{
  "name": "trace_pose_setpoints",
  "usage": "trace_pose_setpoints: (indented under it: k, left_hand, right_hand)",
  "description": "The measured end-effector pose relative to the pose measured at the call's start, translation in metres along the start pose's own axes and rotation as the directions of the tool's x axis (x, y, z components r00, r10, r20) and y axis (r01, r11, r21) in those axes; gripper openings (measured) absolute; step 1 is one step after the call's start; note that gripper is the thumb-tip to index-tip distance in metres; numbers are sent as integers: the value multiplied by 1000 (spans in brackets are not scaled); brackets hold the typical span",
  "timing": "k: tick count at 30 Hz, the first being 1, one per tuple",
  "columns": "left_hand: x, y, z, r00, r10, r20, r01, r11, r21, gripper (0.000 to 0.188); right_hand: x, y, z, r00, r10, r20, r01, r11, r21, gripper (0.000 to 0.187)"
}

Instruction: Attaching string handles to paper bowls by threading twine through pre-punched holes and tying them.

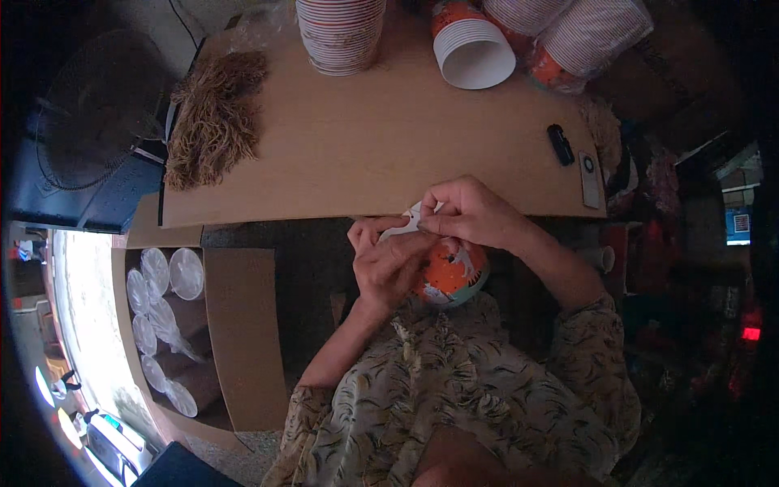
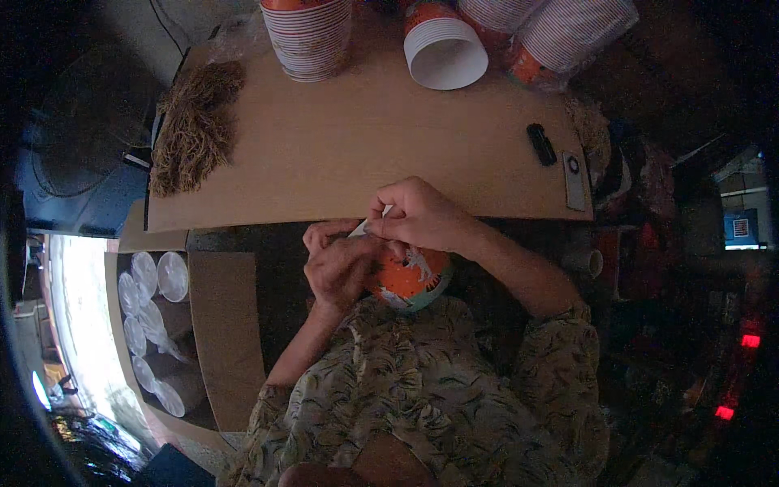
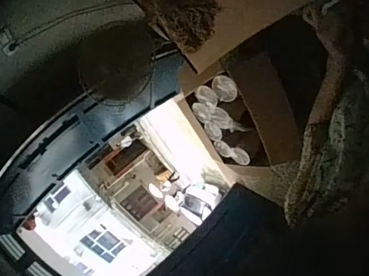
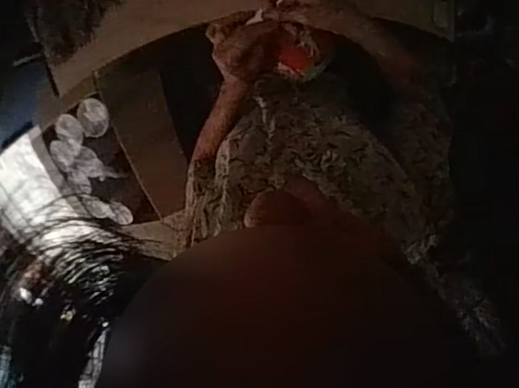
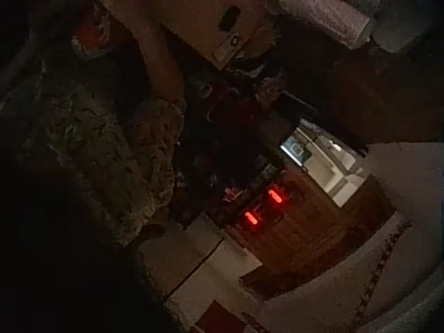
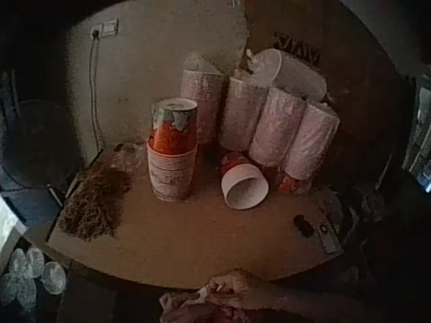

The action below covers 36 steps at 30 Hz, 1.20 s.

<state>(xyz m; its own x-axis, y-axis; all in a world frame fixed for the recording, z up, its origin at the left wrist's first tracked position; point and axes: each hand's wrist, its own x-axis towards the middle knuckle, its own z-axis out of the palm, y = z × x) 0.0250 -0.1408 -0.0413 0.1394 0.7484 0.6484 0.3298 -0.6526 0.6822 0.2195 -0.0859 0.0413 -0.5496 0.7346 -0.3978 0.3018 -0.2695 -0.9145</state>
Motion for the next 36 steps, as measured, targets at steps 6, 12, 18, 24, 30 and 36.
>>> trace_pose_setpoints:
  k: [6, 12, 18, 24, 30, 36]
  left_hand:
    - [-2, 1, -2, 992, 123, 39, -127, 978, 162, 39]
    - [-5, 4, -1, 990, 135, 33, -139, 951, 277, 41]
    - [-3, 11, -6, 992, 119, 49, -129, 939, 318, 29]
    - [1, 16, -4, 998, -58, 7, 56, 982, 180, 22]
    - [10, 20, -5, 892, -443, 87, 451, 860, -238, 10]
    - [17, 15, -14, 911, -374, 174, 395, 912, -111, 15]
  right_hand:
    - [4, -4, -2, 997, -35, 61, 34, 999, 27, 17]
    - [8, -9, -5, 999, 33, 40, -34, 999, 34, 18]
    - [11, -6, -10, 994, -12, 107, 8, 999, 35, 17]
    - [4, -10, -6, 999, 0, -37, -2, 998, -67, 15]
    - [-2, -9, -14, 1000, 5, -14, -9, 965, -262, 9]
    - [-2, -5, -18, 1000, 17, 13, -14, 978, -209, 9]
